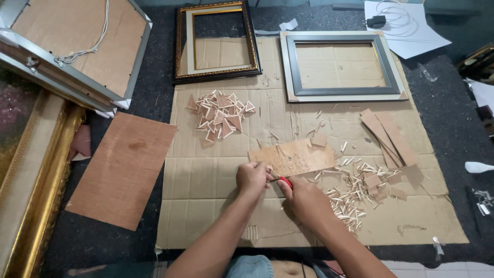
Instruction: Cut small pieces from a thin wood board using a utility knife
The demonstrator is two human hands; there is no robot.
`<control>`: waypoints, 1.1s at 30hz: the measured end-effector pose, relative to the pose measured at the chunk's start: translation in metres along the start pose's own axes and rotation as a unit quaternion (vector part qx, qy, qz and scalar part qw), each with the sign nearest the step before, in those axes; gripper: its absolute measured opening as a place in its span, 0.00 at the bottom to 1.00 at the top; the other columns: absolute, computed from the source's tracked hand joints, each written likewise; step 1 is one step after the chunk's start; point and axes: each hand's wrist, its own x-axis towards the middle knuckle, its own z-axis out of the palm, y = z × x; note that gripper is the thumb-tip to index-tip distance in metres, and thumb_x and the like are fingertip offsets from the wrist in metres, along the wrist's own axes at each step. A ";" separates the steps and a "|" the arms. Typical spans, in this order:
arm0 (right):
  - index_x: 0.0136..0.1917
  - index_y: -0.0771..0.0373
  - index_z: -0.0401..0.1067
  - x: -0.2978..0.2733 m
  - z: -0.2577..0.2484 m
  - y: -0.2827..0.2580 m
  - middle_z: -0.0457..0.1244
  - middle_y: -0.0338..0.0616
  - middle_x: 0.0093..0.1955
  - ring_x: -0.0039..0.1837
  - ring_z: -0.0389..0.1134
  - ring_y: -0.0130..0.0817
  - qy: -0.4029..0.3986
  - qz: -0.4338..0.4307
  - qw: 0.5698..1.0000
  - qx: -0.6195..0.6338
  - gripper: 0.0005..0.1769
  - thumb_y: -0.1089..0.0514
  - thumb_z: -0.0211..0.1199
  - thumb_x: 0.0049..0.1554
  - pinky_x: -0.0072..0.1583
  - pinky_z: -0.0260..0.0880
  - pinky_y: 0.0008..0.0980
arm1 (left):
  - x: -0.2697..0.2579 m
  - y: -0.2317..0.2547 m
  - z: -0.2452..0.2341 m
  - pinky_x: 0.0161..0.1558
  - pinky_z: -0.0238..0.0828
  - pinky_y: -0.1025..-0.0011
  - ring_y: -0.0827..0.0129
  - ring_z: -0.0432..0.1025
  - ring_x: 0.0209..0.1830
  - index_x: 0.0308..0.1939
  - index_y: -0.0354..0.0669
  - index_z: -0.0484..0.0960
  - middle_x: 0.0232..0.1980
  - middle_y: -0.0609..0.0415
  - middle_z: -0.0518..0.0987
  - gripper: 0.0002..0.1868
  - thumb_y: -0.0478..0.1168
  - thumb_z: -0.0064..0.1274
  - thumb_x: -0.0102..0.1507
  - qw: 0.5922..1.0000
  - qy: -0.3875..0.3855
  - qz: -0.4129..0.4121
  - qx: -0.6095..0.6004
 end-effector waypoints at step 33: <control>0.52 0.66 0.71 -0.025 -0.016 -0.023 0.55 0.40 0.26 0.23 0.49 0.24 -0.048 0.146 0.873 0.462 0.27 0.42 0.47 0.53 0.25 0.54 0.22 | -0.044 0.008 -0.055 0.17 0.58 0.81 0.75 0.63 0.14 0.22 0.42 0.73 0.19 0.53 0.72 0.14 0.43 0.42 0.61 0.973 -0.216 0.079 -0.032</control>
